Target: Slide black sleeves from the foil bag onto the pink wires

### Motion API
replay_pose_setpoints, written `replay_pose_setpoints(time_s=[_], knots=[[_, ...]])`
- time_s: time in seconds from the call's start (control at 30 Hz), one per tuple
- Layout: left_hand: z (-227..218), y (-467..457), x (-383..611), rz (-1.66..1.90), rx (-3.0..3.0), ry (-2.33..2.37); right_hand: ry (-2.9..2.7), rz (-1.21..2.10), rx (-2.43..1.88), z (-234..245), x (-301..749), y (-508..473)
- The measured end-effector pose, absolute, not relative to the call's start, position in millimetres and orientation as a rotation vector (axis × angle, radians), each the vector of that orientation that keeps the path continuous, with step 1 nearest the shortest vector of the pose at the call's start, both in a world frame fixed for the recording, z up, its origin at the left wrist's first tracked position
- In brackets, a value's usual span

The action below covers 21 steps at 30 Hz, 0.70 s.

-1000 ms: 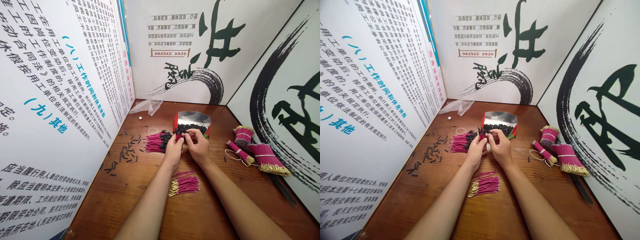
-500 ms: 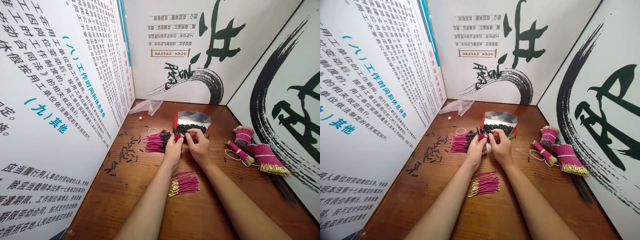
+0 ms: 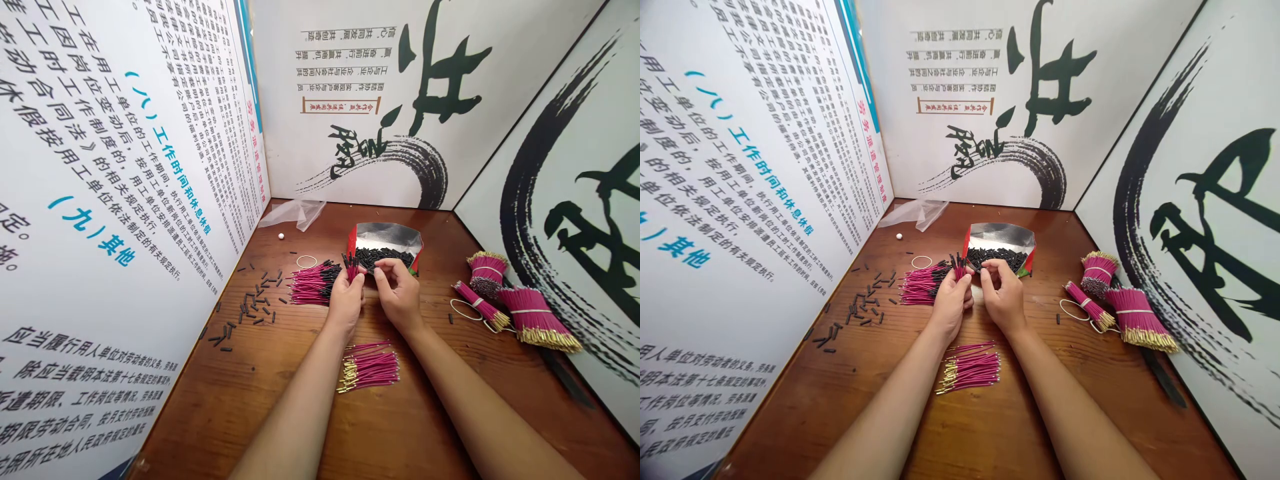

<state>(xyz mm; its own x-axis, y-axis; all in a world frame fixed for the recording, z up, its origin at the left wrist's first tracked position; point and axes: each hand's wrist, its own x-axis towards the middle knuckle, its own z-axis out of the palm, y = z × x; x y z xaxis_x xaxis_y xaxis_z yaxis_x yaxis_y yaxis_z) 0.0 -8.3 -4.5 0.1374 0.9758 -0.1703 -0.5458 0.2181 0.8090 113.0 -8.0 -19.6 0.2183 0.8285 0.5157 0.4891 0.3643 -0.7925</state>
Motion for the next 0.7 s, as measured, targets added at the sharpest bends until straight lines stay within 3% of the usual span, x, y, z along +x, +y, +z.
replay_pose_setpoints(time_s=[0.7], knots=[[1,-19,5,1.133,0.731,0.825,-1.344,0.292,-1.26,-19,121,-3]])
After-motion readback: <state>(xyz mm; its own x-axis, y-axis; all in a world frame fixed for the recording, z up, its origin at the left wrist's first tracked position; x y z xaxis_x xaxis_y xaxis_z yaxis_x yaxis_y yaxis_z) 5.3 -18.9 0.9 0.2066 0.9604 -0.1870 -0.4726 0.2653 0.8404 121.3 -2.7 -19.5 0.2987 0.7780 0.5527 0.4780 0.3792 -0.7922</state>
